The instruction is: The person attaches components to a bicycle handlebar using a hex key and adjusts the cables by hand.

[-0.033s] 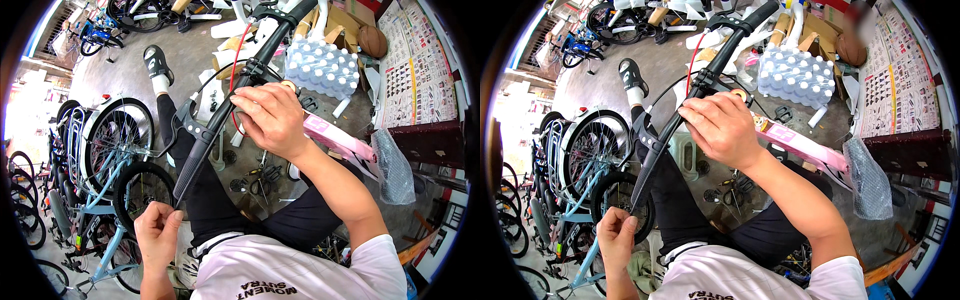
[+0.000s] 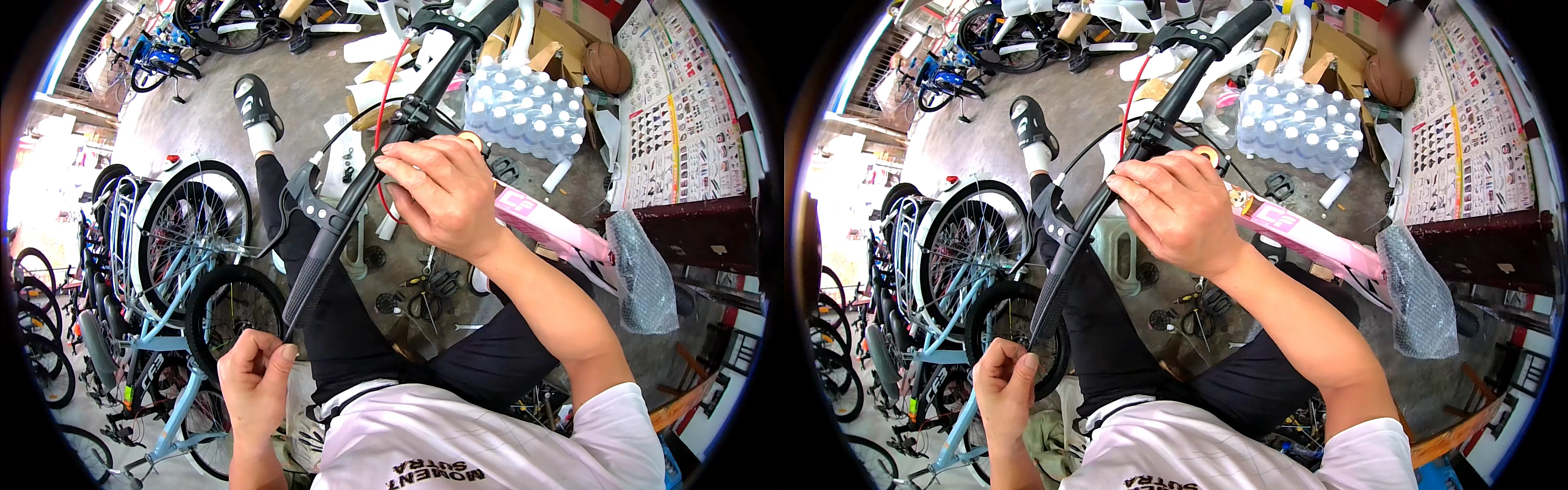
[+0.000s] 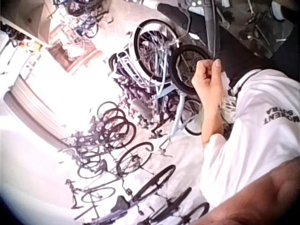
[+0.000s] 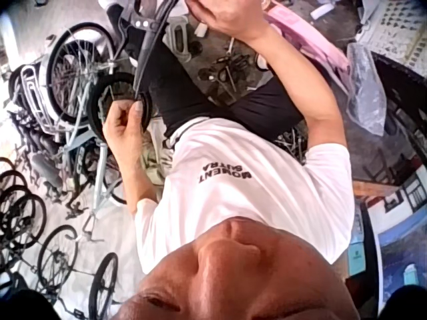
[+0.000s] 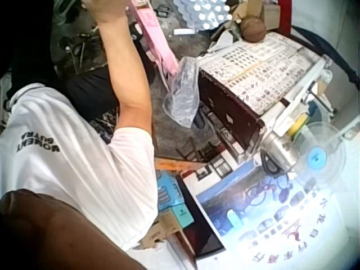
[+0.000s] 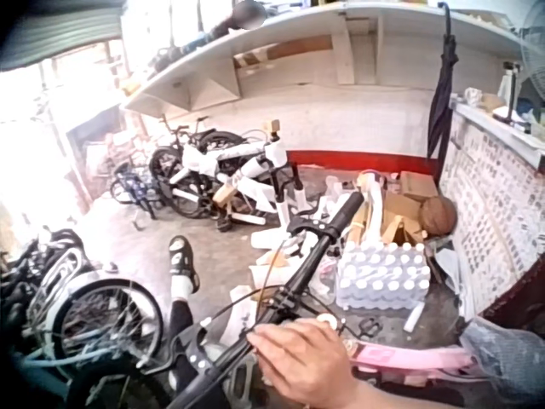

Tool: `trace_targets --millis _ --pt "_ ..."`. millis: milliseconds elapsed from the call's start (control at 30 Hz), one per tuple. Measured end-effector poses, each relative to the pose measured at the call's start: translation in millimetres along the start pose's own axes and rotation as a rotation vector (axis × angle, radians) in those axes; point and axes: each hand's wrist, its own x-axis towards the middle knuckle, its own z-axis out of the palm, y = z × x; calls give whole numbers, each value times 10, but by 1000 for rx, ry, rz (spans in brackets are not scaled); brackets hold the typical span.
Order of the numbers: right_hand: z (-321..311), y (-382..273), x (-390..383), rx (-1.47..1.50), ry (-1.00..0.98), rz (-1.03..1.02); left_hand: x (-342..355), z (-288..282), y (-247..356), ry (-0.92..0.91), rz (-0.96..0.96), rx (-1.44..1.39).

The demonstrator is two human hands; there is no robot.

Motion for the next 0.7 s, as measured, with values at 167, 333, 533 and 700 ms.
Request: trace_targets --millis 167,333,533,700 --pt "6 -6 3 20 -1 7 27 -18 39 -106 -45 -57" --pt "2 -20 -15 -7 -21 10 61 -54 91 -95 -61 -139" --pt "-5 -61 0 20 -27 27 63 -75 84 -75 -100 -196" --pt "6 -52 -5 25 -13 27 82 -69 99 -94 -112 -212"
